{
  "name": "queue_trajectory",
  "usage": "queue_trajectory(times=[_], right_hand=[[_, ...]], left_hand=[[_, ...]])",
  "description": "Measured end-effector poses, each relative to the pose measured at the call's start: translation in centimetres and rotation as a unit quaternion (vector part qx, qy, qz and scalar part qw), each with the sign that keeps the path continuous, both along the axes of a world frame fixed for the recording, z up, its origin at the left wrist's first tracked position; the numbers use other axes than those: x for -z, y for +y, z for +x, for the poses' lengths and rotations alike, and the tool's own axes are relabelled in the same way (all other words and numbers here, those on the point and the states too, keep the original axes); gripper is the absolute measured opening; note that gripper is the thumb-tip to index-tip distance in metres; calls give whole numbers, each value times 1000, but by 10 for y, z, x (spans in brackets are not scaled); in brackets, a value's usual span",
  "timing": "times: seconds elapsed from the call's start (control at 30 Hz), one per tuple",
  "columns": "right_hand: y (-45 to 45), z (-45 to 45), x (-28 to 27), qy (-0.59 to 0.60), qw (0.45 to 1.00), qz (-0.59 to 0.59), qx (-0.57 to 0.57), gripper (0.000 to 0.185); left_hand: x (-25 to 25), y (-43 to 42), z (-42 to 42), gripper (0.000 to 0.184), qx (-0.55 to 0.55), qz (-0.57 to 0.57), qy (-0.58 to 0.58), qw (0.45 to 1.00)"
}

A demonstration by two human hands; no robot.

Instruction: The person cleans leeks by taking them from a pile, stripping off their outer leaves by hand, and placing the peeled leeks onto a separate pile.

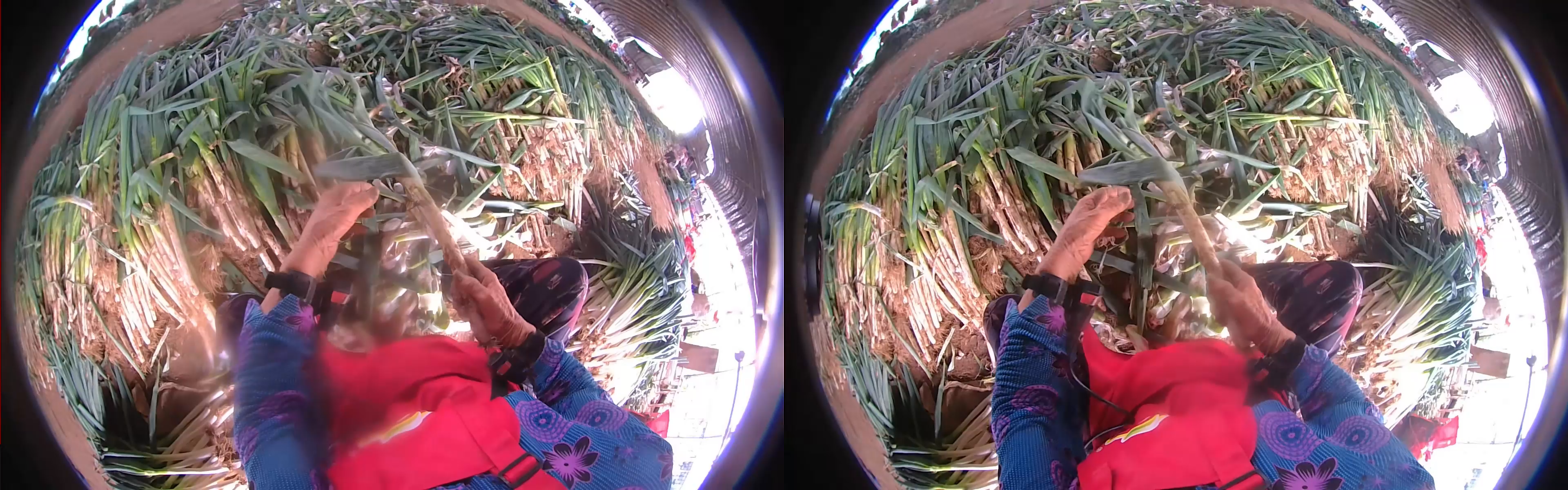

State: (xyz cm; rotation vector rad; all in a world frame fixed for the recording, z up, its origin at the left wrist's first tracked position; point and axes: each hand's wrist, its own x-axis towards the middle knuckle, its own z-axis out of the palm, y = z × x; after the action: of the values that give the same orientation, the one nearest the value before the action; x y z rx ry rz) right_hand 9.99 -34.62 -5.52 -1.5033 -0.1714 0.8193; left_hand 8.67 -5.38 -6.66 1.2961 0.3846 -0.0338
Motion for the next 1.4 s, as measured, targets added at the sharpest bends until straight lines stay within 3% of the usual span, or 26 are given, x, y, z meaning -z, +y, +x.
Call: queue_trajectory(times=[0.07, 0.13, 0.2, 0.33, 0.37, 0.43, 0.47, 0.53, 0.57, 0.63, 0.7, 0.83, 0.93, 1.03, 1.07, 1.1, 1.13, 1.17, 1.2, 1.27, 1.4], right_hand=[[3, 2, 4, -84, 996, -33, -2, 41], [1, 7, 19, -180, 981, -72, 2, 53], [11, 9, 18, -296, 947, -126, -25, 53], [30, 8, 14, -450, 877, -159, -51, 54], [32, 8, 15, -475, 864, -162, -53, 54], [36, 9, 13, -473, 863, -164, -67, 54], [36, 11, 16, -477, 862, -158, -72, 54], [34, 12, 18, -458, 869, -162, -91, 52], [34, 14, 21, -377, 915, -117, -88, 53], [32, 19, 29, -205, 975, -26, -76, 53], [31, 15, 19, -67, 995, 38, -57, 53], [31, 13, -5, 39, 996, 70, -36, 51], [24, 17, -8, 29, 996, 71, -51, 52], [20, 13, -4, 10, 998, 39, -52, 53], [23, 8, -11, 5, 999, 27, -47, 54], [25, 5, -16, 0, 999, 16, -43, 54], [24, 3, -17, 4, 999, 19, -49, 54], [22, 0, -18, 7, 998, 22, -56, 53], [22, -1, -20, 11, 998, 25, -62, 53], [25, -4, -28, 17, 997, 40, -58, 53], [20, -3, -19, 24, 995, 62, -72, 52]], left_hand=[[-3, -6, 7, 62, -21, -20, -2, 1000], [-2, -11, 12, 67, -76, -58, -28, 995], [-2, -7, 14, 74, -117, -111, -68, 985], [14, -1, 25, 72, -274, 12, -211, 938], [16, 3, 24, 69, -288, 61, -180, 938], [22, 11, 21, 62, -311, 155, -118, 930], [24, 14, 23, 42, -338, 165, -115, 919], [32, 23, 19, 31, -312, 58, -106, 942], [32, 25, 18, 26, -297, 3, -103, 949], [36, 29, 16, 16, -326, 55, -101, 938], [22, 42, 3, 16, -350, 110, -70, 928], [-1, 82, -19, 16, -557, 63, -54, 826], [-23, 68, -15, 24, -530, 417, -169, 719], [-32, 48, -17, 32, -429, 710, -250, 498], [-15, 39, -13, 35, -352, 620, -162, 682], [15, 33, -5, 39, -256, 495, -65, 828], [44, 34, 6, 41, -215, 368, -41, 904], [40, 30, 9, 41, -192, 233, -26, 953], [35, 26, 12, 41, -180, 97, 4, 979], [19, 15, 12, 39, -191, -175, 48, 965], [11, 18, 13, 34, -246, -268, -94, 927]])
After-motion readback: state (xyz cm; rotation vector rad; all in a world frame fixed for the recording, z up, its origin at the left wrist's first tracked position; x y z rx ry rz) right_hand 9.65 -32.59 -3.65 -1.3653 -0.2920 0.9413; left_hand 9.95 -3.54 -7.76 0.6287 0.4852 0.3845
